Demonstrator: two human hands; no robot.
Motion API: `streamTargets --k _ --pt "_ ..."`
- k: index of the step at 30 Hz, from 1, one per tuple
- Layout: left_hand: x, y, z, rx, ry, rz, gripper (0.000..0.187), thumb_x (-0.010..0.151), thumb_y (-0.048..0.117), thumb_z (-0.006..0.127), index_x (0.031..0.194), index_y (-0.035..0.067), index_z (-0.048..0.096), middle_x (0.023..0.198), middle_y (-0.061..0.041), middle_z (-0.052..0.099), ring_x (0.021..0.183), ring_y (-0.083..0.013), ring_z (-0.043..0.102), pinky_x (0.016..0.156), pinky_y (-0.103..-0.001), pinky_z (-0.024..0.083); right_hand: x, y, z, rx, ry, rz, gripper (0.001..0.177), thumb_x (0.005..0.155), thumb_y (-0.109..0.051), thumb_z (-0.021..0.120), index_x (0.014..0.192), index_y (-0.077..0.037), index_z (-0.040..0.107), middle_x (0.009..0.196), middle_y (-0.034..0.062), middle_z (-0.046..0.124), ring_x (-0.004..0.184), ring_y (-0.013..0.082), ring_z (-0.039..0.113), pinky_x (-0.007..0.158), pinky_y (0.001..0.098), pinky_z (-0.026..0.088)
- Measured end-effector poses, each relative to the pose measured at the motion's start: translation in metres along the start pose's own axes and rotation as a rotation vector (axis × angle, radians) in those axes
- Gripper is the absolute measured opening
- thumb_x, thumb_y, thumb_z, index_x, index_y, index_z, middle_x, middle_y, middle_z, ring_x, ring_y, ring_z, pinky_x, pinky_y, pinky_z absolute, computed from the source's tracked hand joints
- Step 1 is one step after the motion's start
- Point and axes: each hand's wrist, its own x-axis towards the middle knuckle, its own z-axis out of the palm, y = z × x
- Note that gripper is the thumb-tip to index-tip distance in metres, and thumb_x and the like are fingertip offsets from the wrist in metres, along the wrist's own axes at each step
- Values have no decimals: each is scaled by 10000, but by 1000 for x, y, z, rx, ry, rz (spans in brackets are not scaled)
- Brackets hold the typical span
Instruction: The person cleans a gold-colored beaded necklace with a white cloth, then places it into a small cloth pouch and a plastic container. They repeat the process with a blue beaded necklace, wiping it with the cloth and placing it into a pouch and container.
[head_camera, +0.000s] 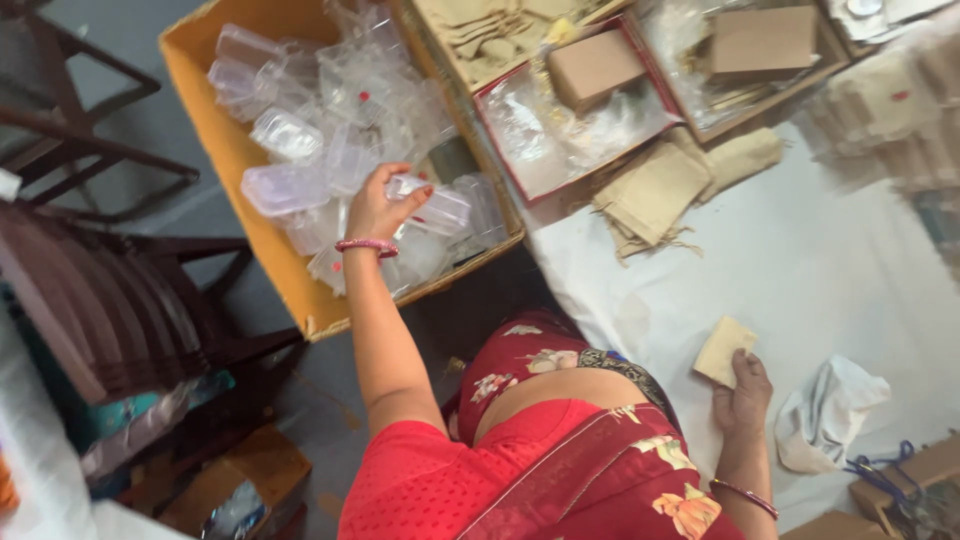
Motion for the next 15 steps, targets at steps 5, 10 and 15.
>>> streamTargets --k 5,10,15 --pt "-15 103 99 -967 -700 296 485 955 350 781 1331 84 631 1173 -39 647 956 -94 612 835 -289 550 1 4 0 -25 76 -15 343 1025 -182 620 1304 5 554 1200 91 660 1058 231 684 871 459 607" --pt "-72 197 259 -833 -1068 66 459 883 267 781 1280 80 646 1152 -49 667 741 -138 677 654 -315 636 -14 -7 25 -225 139 -58 366 976 -205 684 1255 24 624 1090 115 680 941 207 676 804 409 575" --pt "-125 236 381 -778 -1222 -91 379 882 173 795 1213 11 710 1221 -4 634 742 -217 723 691 -359 643 -14 5 21 -562 65 -358 296 941 -147 732 1180 19 676 1054 104 750 950 125 683 817 282 552"
